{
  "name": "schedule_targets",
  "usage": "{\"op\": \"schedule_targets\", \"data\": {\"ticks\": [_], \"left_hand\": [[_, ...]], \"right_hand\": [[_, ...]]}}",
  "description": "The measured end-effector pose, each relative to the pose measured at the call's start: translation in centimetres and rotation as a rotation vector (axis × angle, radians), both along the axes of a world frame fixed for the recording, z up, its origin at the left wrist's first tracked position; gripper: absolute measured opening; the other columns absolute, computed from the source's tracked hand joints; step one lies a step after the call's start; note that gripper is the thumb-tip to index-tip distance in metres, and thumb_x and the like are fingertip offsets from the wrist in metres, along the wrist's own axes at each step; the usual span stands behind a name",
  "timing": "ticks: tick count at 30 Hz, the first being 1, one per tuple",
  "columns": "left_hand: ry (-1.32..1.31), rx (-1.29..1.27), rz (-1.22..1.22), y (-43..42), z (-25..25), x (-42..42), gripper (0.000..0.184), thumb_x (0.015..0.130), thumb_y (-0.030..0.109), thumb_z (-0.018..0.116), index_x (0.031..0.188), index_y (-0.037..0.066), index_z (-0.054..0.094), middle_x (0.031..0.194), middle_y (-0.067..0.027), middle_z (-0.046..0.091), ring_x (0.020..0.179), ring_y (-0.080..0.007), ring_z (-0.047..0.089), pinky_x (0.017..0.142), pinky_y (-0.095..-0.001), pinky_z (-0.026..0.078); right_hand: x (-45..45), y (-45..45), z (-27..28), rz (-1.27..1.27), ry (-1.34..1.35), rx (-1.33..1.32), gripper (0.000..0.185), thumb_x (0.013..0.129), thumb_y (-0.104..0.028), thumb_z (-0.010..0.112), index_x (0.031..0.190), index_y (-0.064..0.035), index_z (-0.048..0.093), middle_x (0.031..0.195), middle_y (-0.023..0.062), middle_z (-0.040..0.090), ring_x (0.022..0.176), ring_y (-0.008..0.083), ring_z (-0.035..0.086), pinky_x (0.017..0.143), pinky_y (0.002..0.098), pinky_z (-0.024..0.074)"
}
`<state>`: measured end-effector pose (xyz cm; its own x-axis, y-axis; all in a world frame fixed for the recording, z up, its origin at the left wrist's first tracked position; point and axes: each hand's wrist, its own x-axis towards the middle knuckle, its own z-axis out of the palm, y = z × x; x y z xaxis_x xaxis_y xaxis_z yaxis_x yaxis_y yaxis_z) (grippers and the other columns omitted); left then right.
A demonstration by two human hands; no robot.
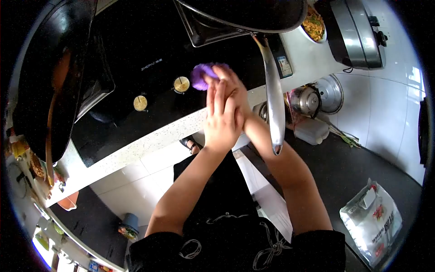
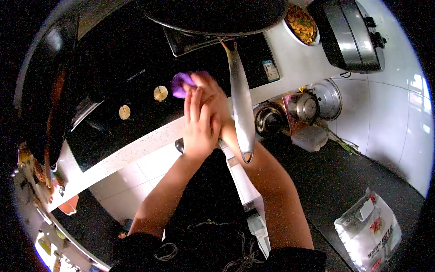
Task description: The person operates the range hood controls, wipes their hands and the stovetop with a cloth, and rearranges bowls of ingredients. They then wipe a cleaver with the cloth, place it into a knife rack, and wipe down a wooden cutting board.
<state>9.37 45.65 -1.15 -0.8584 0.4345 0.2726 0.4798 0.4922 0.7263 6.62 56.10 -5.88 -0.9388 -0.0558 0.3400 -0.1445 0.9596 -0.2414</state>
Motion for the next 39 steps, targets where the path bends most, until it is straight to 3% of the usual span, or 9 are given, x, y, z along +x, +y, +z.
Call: {"op": "schedule_targets", "data": {"ticks": [3,5,9,13,16,20,21,30,39], "left_hand": [[-0.009,0.111,-0.07,3.6,-0.6,-3.1,0.03,0.084,0.014,0.056,0.112,0.004,0.056,0.14,-0.0193,0.041,0.129,-0.0415,0.04,0.103,-0.0433,0.041],[-0.022,0.066,-0.134,5.8,-1.2,-5.2,0.042,0.085,0.012,0.052,0.127,0.007,0.048,0.145,-0.0186,0.035,0.132,-0.0388,0.036,0.104,-0.0422,0.04],[-0.058,0.013,-0.163,7.1,-0.8,-8.2,0.048,0.088,0.013,0.047,0.135,0.009,0.042,0.146,-0.0152,0.035,0.133,-0.0347,0.037,0.106,-0.039,0.037],[-0.085,0.104,-0.132,5.5,-0.9,-9.3,0.037,0.088,0.017,0.052,0.124,0.008,0.052,0.14,-0.0133,0.044,0.125,-0.0344,0.045,0.102,-0.0391,0.041],[-0.076,0.094,-0.026,3.6,-0.4,-6.9,0.038,0.087,0.014,0.049,0.124,0.006,0.052,0.141,-0.0215,0.039,0.124,-0.0404,0.045,0.1,-0.0427,0.043],[-0.089,0.047,0.019,4.3,0.0,-5.6,0.048,0.087,0.013,0.05,0.134,0.005,0.044,0.145,-0.0234,0.031,0.125,-0.0428,0.043,0.098,-0.0433,0.044],[-0.117,0.042,0.027,5.0,0.3,-5.8,0.05,0.086,0.013,0.051,0.135,0.004,0.042,0.146,-0.0231,0.031,0.125,-0.0425,0.043,0.098,-0.0431,0.045],[-0.011,0.032,-0.08,7.4,-0.2,-7.3,0.034,0.08,0.012,0.055,0.113,0.004,0.053,0.143,-0.0172,0.039,0.126,-0.0383,0.044,0.097,-0.0391,0.046],[-0.117,-0.011,-0.143,-0.5,0.4,-0.5,0.026,0.078,0.012,0.059,0.1,0.001,0.053,0.142,-0.0212,0.037,0.129,-0.0407,0.041,0.098,-0.0438,0.045]], "right_hand": [[-0.8,4.5,-1.3,-0.112,0.098,0.048,0.039,0.09,-0.026,0.051,0.126,-0.0115,0.054,0.127,0.0147,0.048,0.12,0.0341,0.045,0.102,0.0424,0.0386],[-2.6,6.2,-1.9,0.068,0.063,-1.18,0.044,0.103,-0.031,0.032,0.139,-0.0076,0.038,0.142,0.0117,0.038,0.135,0.0275,0.032,0.114,0.0401,0.0221],[-5.6,9.8,-5.1,-0.201,-0.073,-0.605,0.045,0.103,-0.026,0.029,0.141,-0.0023,0.033,0.138,0.0129,0.042,0.131,0.0263,0.036,0.113,0.0382,0.0242],[-6.6,4.7,-2.5,-0.207,0.136,-0.962,0.036,0.093,-0.025,0.045,0.122,-0.0042,0.05,0.121,0.0126,0.052,0.115,0.0277,0.048,0.097,0.0382,0.0387],[-5.8,3.2,0.5,-0.127,0.072,-0.082,0.039,0.085,-0.027,0.053,0.121,-0.0128,0.058,0.125,0.0135,0.048,0.114,0.0367,0.048,0.099,0.0471,0.0398],[-5.1,4.6,0.9,0.04,-0.049,0.012,0.044,0.095,-0.039,0.039,0.129,-0.0141,0.051,0.143,0.0126,0.035,0.13,0.0351,0.033,0.107,0.0369,0.0306],[-5.6,4.8,0.5,0.203,-0.023,-0.674,0.042,0.093,-0.037,0.043,0.128,-0.0158,0.052,0.138,0.0114,0.039,0.126,0.0343,0.038,0.104,0.0376,0.0329],[-5.1,7.1,1.6,-0.232,0.055,0.195,0.034,0.082,-0.022,0.06,0.111,-0.0065,0.054,0.115,0.011,0.057,0.11,0.0308,0.052,0.091,0.0414,0.0444],[1.3,-0.9,0.5,-0.225,0.109,0.014,0.041,0.089,-0.023,0.047,0.126,-0.0084,0.054,0.126,0.0147,0.045,0.119,0.0352,0.045,0.103,0.0484,0.0388]]}}
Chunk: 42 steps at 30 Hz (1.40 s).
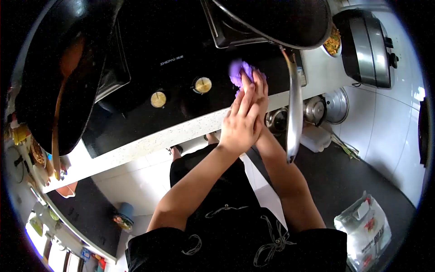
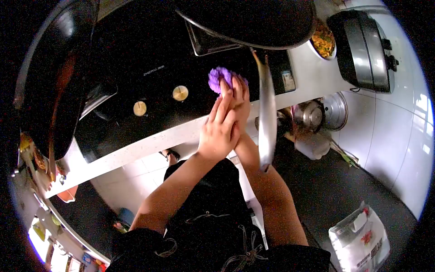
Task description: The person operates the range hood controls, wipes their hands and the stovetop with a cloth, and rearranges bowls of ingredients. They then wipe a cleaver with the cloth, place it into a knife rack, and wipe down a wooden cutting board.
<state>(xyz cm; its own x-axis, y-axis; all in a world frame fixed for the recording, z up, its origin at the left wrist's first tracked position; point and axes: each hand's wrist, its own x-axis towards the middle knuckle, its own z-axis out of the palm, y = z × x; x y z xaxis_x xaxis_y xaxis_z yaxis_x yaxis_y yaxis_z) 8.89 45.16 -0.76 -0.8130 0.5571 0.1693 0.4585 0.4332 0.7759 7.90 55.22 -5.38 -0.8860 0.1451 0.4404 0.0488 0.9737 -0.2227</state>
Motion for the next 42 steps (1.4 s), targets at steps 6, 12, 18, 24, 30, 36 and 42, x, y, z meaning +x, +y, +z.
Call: {"op": "schedule_targets", "data": {"ticks": [6,12,18,24,30,36,42], "left_hand": [[-0.004,-0.04,-0.062,-9.3,0.0,1.7,0.021,0.082,0.015,0.059,0.096,0.001,0.054,0.142,-0.0216,0.038,0.128,-0.041,0.043,0.096,-0.0433,0.047],[0.019,-0.091,-0.012,-18.3,-0.1,2.0,0.033,0.074,0.01,0.06,0.105,-0.001,0.054,0.144,-0.0272,0.033,0.129,-0.0441,0.041,0.092,-0.045,0.049],[-0.022,-0.076,0.069,-24.4,-0.3,2.7,0.043,0.073,0.005,0.058,0.115,-0.004,0.052,0.14,-0.0316,0.034,0.125,-0.0488,0.042,0.1,-0.0488,0.043],[0.042,-0.026,0.068,-20.1,4.9,1.3,0.045,0.073,0.012,0.062,0.118,0.009,0.06,0.144,-0.0186,0.038,0.127,-0.0457,0.04,0.102,-0.0499,0.039],[0.181,0.074,0.128,-11.4,6.3,-6.5,0.042,0.075,0.015,0.063,0.115,0.004,0.061,0.139,-0.0197,0.042,0.126,-0.0454,0.039,0.105,-0.0493,0.035],[0.11,-0.021,0.175,-8.4,2.9,-11.5,0.022,0.085,0.021,0.055,0.097,0.007,0.068,0.11,-0.0125,0.063,0.106,-0.032,0.058,0.093,-0.04,0.046],[-0.112,-0.256,0.128,-10.7,5.7,-10.2,0.02,0.082,0.018,0.058,0.099,0.013,0.066,0.116,-0.0085,0.062,0.109,-0.0281,0.058,0.085,-0.0382,0.05]], "right_hand": [[2.0,-9.7,-0.2,-0.082,0.017,-0.104,0.041,0.091,-0.026,0.046,0.124,-0.0035,0.052,0.127,0.0165,0.046,0.116,0.0383,0.046,0.099,0.0491,0.0415],[1.9,-19.4,0.7,-0.01,-0.078,-0.219,0.058,0.087,-0.035,0.049,0.134,-0.0019,0.044,0.136,0.0137,0.042,0.125,0.032,0.04,0.108,0.049,0.0313],[0.7,-25.1,2.0,0.106,-0.103,-0.067,0.053,0.083,-0.027,0.054,0.132,-0.0094,0.046,0.128,0.0077,0.047,0.118,0.0249,0.045,0.103,0.0464,0.0374],[1.2,-21.9,4.7,0.081,0.007,-0.576,0.042,0.085,-0.024,0.059,0.125,-0.0115,0.054,0.113,0.0129,0.056,0.107,0.0325,0.051,0.092,0.0443,0.0437],[-6.2,-12.2,5.7,0.14,-0.063,-0.544,0.045,0.087,-0.023,0.059,0.129,-0.0107,0.05,0.121,0.0168,0.054,0.112,0.0364,0.051,0.096,0.0437,0.0418],[-12.7,-9.3,2.5,0.062,-0.078,-0.286,0.045,0.087,-0.022,0.059,0.13,-0.0105,0.05,0.122,0.0168,0.053,0.113,0.0358,0.051,0.097,0.043,0.0418],[-11.0,-11.5,2.4,0.055,-0.084,-0.229,0.045,0.087,-0.02,0.058,0.13,-0.0103,0.05,0.124,0.0167,0.053,0.114,0.0351,0.05,0.098,0.0424,0.0417]]}}
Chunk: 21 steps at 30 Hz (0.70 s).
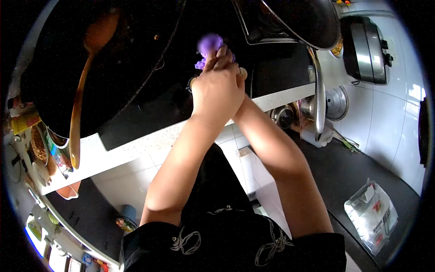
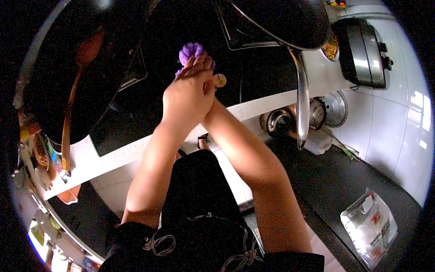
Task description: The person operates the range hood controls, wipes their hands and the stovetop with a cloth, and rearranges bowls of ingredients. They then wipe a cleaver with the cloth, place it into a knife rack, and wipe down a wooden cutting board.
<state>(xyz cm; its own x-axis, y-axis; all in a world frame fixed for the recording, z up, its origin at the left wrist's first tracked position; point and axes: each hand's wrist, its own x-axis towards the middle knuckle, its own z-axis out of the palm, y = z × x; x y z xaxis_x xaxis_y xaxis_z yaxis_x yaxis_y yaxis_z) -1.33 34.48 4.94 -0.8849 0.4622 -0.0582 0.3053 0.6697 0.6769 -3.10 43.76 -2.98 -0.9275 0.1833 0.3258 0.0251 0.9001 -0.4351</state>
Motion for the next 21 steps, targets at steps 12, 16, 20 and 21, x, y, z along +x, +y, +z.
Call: {"op": "schedule_targets", "data": {"ticks": [12,16,20,21], "left_hand": [[0.185,-0.082,-0.176,-1.7,-0.8,6.0,0.023,0.079,0.019,0.061,0.097,0.005,0.065,0.138,-0.0164,0.046,0.133,-0.0325,0.037,0.101,-0.0356,0.042],[0.17,-0.064,-0.21,-3.0,-0.9,8.2,0.025,0.078,0.018,0.062,0.098,0.004,0.066,0.141,-0.0173,0.043,0.136,-0.0322,0.033,0.105,-0.037,0.038],[0.223,-0.007,-0.249,-5.3,-1.1,9.2,0.027,0.074,0.017,0.065,0.097,0.002,0.065,0.141,-0.0173,0.043,0.136,-0.0323,0.034,0.106,-0.0385,0.038],[0.206,0.011,-0.245,-6.1,-1.0,9.3,0.027,0.074,0.016,0.066,0.097,0.002,0.065,0.141,-0.0171,0.043,0.136,-0.032,0.035,0.106,-0.0386,0.038]], "right_hand": [[10.4,-4.3,0.6,-0.104,0.002,0.077,0.045,0.087,-0.018,0.058,0.131,-0.0098,0.049,0.127,0.0166,0.051,0.117,0.0338,0.05,0.099,0.0411,0.0417],[13.4,-5.6,0.8,-0.158,-0.005,0.098,0.045,0.087,-0.017,0.058,0.131,-0.0097,0.049,0.129,0.0165,0.05,0.118,0.0334,0.05,0.1,0.0407,0.0417],[14.9,-8.5,0.8,-0.194,-0.009,0.09,0.045,0.087,-0.017,0.058,0.131,-0.0095,0.049,0.13,0.0165,0.05,0.118,0.033,0.049,0.1,0.0403,0.0416],[14.8,-9.5,0.8,-0.197,-0.011,0.083,0.045,0.087,-0.016,0.058,0.131,-0.0095,0.049,0.13,0.0165,0.05,0.119,0.0329,0.049,0.1,0.0402,0.0416]]}}
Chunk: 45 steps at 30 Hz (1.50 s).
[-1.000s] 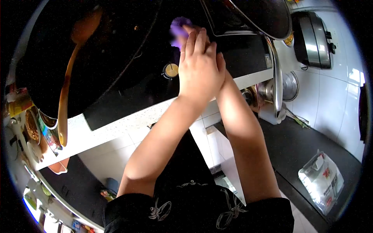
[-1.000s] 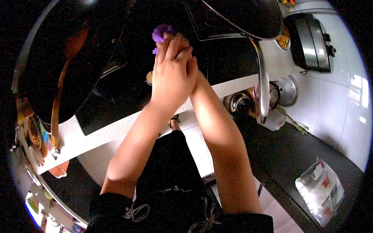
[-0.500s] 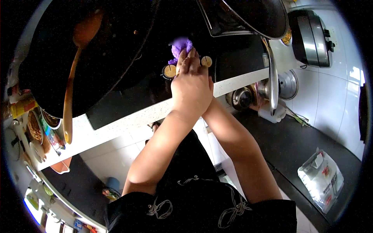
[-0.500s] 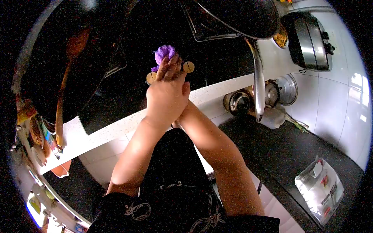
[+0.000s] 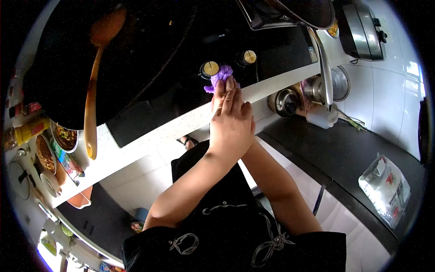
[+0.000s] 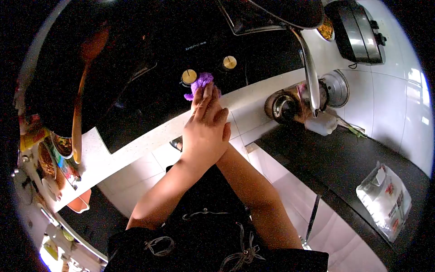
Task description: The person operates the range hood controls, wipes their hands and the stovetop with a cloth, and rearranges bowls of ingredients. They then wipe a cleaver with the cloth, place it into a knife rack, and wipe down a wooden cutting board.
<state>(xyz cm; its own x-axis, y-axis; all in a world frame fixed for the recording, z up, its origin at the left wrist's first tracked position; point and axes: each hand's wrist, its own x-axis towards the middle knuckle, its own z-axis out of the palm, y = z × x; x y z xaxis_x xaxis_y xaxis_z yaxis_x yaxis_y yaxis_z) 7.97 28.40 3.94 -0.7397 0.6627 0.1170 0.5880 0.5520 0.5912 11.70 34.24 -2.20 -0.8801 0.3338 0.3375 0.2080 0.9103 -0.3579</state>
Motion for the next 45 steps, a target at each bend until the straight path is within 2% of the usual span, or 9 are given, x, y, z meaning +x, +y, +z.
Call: {"op": "schedule_targets", "data": {"ticks": [7,13,17,19,25,29,32,36,45], "left_hand": [[-0.002,0.04,0.08,-3.8,0.6,-0.6,0.029,0.067,0.011,0.069,0.095,0.003,0.066,0.135,-0.0173,0.049,0.128,-0.0326,0.045,0.102,-0.0395,0.042],[0.04,-0.099,0.037,-5.7,1.0,-1.1,0.023,0.074,0.018,0.068,0.092,0.004,0.067,0.124,-0.0143,0.058,0.118,-0.0288,0.053,0.1,-0.0402,0.043],[0.081,-0.057,-0.15,-2.5,3.7,-0.3,0.026,0.075,0.021,0.067,0.098,0.008,0.067,0.104,-0.0082,0.067,0.104,-0.0252,0.06,0.1,-0.0419,0.041],[0.024,0.051,-0.153,0.1,5.0,-1.0,0.024,0.076,0.02,0.066,0.097,0.007,0.066,0.104,-0.0071,0.067,0.103,-0.0235,0.06,0.101,-0.0411,0.04],[0.122,0.32,0.042,7.8,2.8,-8.3,0.015,0.08,0.017,0.061,0.084,0.006,0.07,0.088,-0.0086,0.069,0.091,-0.0256,0.062,0.096,-0.0391,0.04],[-0.059,0.198,0.118,8.1,0.1,-10.5,0.016,0.08,0.023,0.062,0.088,0.017,0.073,0.09,-0.0076,0.069,0.094,-0.0275,0.061,0.091,-0.0385,0.046],[-0.003,0.26,0.226,6.6,0.4,-9.6,0.013,0.078,0.021,0.061,0.076,0.013,0.071,0.085,-0.0064,0.069,0.09,-0.0232,0.064,0.089,-0.0374,0.047],[-0.035,0.259,0.235,2.8,2.1,-10.0,0.012,0.08,0.014,0.063,0.085,0.01,0.072,0.096,-0.0075,0.067,0.099,-0.0263,0.059,0.086,-0.0357,0.048],[0.015,0.325,0.338,-1.3,0.6,-7.8,0.017,0.084,0.014,0.06,0.095,0.01,0.072,0.103,-0.0059,0.068,0.115,-0.0276,0.052,0.101,-0.0413,0.036]], "right_hand": [[-2.5,-6.6,-0.2,0.086,-0.043,0.052,0.046,0.087,-0.015,0.058,0.132,-0.0093,0.049,0.132,0.0164,0.049,0.12,0.0321,0.049,0.101,0.0394,0.0416],[-4.2,-7.3,0.6,0.211,-0.062,0.075,0.046,0.087,-0.014,0.058,0.132,-0.009,0.049,0.134,0.0163,0.048,0.121,0.0315,0.049,0.102,0.0388,0.0416],[-5.8,-5.1,0.8,0.101,0.33,-0.395,0.051,0.074,-0.014,0.073,0.122,-0.0143,0.056,0.117,0.01,0.062,0.1,0.0277,0.064,0.089,0.0344,0.0508],[-7.7,-1.0,6.0,0.035,0.089,-0.539,0.045,0.073,-0.01,0.073,0.115,-0.0116,0.059,0.105,0.0132,0.064,0.092,0.0293,0.064,0.082,0.0359,0.0524],[-15.0,9.0,0.4,0.098,0.071,-0.224,0.043,0.074,-0.009,0.07,0.116,-0.0106,0.058,0.106,0.0147,0.063,0.094,0.0316,0.063,0.083,0.0375,0.0521],[-16.2,8.6,-0.8,0.13,-0.006,-0.139,0.043,0.075,-0.009,0.069,0.117,-0.0098,0.057,0.108,0.0154,0.062,0.095,0.0324,0.062,0.083,0.0381,0.0518],[-16.0,6.9,-1.0,0.168,-0.026,-0.097,0.043,0.076,-0.009,0.068,0.117,-0.0091,0.057,0.109,0.016,0.061,0.096,0.0331,0.061,0.084,0.0386,0.0516],[-15.3,4.2,-1.2,0.225,-0.04,-0.062,0.043,0.077,-0.009,0.067,0.118,-0.0083,0.056,0.111,0.0168,0.06,0.098,0.0339,0.061,0.084,0.0392,0.0513],[-13.9,-0.4,-1.3,0.293,-0.056,-0.026,0.042,0.078,-0.01,0.064,0.119,-0.0064,0.054,0.116,0.0185,0.057,0.101,0.0358,0.059,0.086,0.0405,0.0506]]}}
